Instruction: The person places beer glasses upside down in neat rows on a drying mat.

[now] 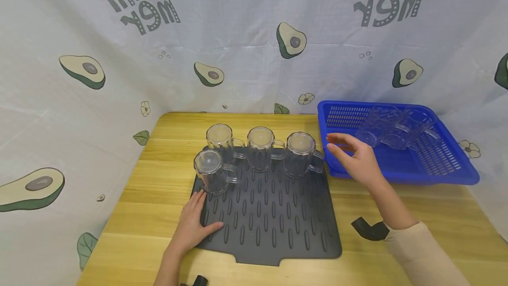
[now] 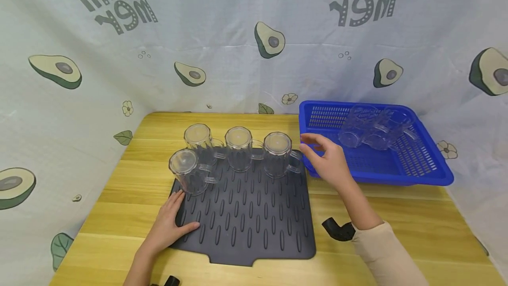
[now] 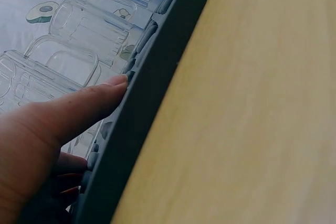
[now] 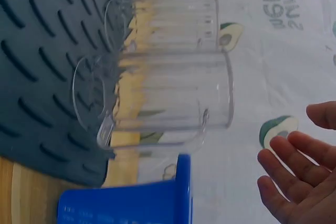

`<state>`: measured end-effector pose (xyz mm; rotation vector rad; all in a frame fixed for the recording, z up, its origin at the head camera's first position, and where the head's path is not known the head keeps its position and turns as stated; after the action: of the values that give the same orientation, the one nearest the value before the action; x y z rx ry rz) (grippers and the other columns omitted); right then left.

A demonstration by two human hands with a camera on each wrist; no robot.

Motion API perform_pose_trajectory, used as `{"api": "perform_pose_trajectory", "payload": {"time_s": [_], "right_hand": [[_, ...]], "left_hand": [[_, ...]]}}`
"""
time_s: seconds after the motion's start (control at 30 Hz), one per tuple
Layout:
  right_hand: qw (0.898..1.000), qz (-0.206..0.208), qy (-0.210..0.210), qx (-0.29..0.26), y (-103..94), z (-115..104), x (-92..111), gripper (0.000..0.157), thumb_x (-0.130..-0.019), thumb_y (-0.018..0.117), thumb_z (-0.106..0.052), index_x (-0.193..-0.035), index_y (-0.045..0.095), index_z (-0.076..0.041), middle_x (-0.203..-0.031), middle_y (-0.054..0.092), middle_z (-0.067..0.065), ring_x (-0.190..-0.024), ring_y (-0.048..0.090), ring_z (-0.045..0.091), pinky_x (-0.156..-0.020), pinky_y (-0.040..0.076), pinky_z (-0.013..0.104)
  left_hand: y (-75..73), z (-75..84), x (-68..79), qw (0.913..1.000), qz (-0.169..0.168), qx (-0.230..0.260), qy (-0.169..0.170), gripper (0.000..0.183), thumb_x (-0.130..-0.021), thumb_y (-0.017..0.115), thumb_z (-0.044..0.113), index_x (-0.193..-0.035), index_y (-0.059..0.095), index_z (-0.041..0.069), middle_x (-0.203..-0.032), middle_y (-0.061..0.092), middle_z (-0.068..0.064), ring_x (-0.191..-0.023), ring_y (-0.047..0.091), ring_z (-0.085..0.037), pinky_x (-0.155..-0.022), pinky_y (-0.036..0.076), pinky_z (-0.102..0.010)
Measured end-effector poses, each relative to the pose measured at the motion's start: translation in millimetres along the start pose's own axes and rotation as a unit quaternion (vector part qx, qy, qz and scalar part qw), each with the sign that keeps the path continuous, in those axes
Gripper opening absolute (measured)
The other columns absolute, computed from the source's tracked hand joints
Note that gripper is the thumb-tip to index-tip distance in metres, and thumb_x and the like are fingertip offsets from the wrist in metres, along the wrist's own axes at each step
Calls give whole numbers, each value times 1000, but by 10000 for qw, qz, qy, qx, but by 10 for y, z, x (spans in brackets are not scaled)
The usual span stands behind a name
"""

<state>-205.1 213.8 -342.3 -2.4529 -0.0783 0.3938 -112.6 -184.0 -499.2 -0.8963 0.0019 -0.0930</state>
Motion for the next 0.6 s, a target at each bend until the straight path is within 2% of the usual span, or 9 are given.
{"api": "perform_pose_trajectory", "payload": {"time_s": [0.07, 0.17, 0.23, 0.3, 0.37, 0.47, 0.57, 0.6], "right_hand": [[10000, 16, 79, 53, -53, 61, -5, 40, -100, 56, -28, -132, 59, -3, -124, 62, 18, -112, 56, 39, -81, 42, 15], [9996, 16, 245, 131, -144, 172, -12, 43, -101, 55, -30, -134, 57, -3, -127, 60, 21, -115, 54, 43, -88, 49, 36], [9991, 0, 373, 216, -202, 263, -21, 45, -101, 54, -32, -135, 55, -2, -129, 58, 23, -116, 52, 47, -88, 49, 49], [9982, -28, 515, 314, -259, 352, -30, 48, -101, 53, -33, -136, 53, -1, -130, 56, 25, -116, 51, 49, -84, 49, 53], [9972, -46, 618, 413, -306, 437, -41, 49, -102, 53, -33, -137, 53, 1, -131, 56, 26, -116, 52, 49, -83, 50, 48], [9958, -69, 767, 502, -362, 549, -60, 51, -102, 51, -35, -137, 51, 3, -131, 55, 28, -117, 51, 48, -85, 49, 48], [9946, -72, 860, 574, -413, 643, -82, 54, -102, 50, -37, -137, 50, 5, -130, 54, 30, -118, 49, 49, -89, 43, 61], [9942, -61, 876, 621, -433, 677, -90, 54, -102, 49, -37, -137, 50, 5, -130, 54, 30, -118, 48, 49, -89, 42, 62]], "left_hand": [[0, -1, 0, 10000, 15, 5, 8, 103, -74, 81, 47, -146, 34, -9, -153, 29, -27, -143, 17, -44, -112, 16, -63], [-1, 1, 4, 10000, 56, 4, 40, 103, -74, 82, 47, -146, 35, -10, -152, 30, -27, -143, 18, -45, -111, 17, -64], [-1, 2, 5, 10000, 64, 5, 54, 103, -73, 82, 46, -146, 35, -10, -152, 31, -27, -142, 19, -45, -111, 17, -64], [-1, 2, 4, 10000, 62, -3, 58, 103, -73, 82, 47, -146, 35, -10, -152, 31, -27, -142, 19, -45, -111, 17, -64], [1, 3, 5, 10000, 42, -7, 54, 103, -73, 82, 47, -146, 35, -10, -152, 31, -27, -142, 19, -45, -111, 18, -64], [-1, 4, 4, 10000, 41, -1, 35, 103, -73, 82, 47, -146, 34, -9, -152, 30, -27, -142, 19, -45, -111, 17, -64], [-2, 8, 7, 10000, 47, 1, 16, 103, -73, 82, 47, -146, 35, -9, -152, 31, -27, -142, 19, -45, -111, 18, -64], [-2, 9, 8, 10000, 48, 1, 7, 103, -73, 82, 47, -146, 35, -9, -152, 31, -27, -142, 20, -45, -111, 18, -64]]}}
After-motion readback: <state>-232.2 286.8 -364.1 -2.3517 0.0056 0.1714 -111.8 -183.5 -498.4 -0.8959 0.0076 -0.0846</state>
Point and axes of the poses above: each hand's wrist, its own x-axis away from the middle knuckle, its own y-axis out of the palm, z = x × y, the point moved 6 cm from there along -x, towards the middle knuckle
